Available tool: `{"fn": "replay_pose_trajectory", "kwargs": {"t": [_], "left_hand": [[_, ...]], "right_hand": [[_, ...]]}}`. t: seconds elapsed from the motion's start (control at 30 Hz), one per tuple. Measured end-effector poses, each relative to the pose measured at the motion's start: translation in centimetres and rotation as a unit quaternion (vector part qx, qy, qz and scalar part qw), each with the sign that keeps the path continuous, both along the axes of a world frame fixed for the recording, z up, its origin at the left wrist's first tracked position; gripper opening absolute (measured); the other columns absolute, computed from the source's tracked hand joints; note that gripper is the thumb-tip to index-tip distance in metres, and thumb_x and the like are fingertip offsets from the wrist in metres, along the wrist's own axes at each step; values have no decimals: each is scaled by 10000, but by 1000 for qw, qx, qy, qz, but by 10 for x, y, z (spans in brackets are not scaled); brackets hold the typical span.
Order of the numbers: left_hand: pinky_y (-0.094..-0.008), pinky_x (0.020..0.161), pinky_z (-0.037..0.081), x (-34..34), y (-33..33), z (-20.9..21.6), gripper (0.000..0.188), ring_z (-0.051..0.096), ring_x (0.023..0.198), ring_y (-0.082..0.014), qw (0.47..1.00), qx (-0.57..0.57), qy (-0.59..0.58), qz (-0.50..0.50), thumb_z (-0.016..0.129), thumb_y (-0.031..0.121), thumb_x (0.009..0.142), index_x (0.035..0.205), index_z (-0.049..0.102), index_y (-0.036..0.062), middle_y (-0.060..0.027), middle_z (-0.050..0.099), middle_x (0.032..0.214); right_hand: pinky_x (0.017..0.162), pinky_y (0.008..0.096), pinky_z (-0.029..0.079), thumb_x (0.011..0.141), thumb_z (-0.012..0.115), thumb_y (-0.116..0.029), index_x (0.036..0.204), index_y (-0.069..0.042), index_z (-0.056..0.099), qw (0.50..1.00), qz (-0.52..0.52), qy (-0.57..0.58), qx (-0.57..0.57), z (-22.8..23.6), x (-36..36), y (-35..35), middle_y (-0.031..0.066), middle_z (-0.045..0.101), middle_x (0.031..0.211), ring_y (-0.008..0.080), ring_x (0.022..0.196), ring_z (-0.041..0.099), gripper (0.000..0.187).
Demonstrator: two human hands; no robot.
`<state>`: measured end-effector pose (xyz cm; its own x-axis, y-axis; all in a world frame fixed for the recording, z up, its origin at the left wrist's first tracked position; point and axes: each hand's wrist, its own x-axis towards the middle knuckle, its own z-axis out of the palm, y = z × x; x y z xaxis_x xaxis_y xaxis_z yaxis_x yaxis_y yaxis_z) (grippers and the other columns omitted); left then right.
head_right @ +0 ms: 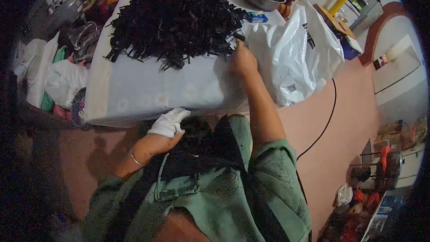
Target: Cleaning small black components with a cloth and placing them into a bowl.
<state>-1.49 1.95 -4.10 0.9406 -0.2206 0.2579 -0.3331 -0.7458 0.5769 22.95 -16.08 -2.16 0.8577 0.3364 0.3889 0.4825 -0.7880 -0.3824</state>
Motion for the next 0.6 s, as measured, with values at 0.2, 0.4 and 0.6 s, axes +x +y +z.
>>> {"fn": "replay_pose_trajectory", "kwargs": {"t": [0.2,0.4,0.6], "left_hand": [[-329,804,457,-13,7,-3,316,562,963,-275,986,-131,104,20,508,75,787,1090,503,-18,-161,530,1103],[-265,742,478,-6,-2,11,291,605,877,-176,957,-229,177,36,481,62,827,1105,491,-22,-125,555,1052],[-270,692,503,-6,-15,69,331,575,937,-196,898,-405,167,-36,483,174,880,1114,466,-58,-141,552,1040]], "right_hand": [[674,469,453,789,529,-287,1010,-49,524,992,34,59,-109,-25,-16,14,215,607,828,389,782,580,324],[619,467,449,787,543,-252,1059,-93,509,994,90,29,-54,-10,-53,-2,201,599,739,386,696,575,317],[566,405,437,795,574,-202,1036,-72,520,991,95,35,83,-20,-63,-16,181,580,685,343,626,570,279]]}}
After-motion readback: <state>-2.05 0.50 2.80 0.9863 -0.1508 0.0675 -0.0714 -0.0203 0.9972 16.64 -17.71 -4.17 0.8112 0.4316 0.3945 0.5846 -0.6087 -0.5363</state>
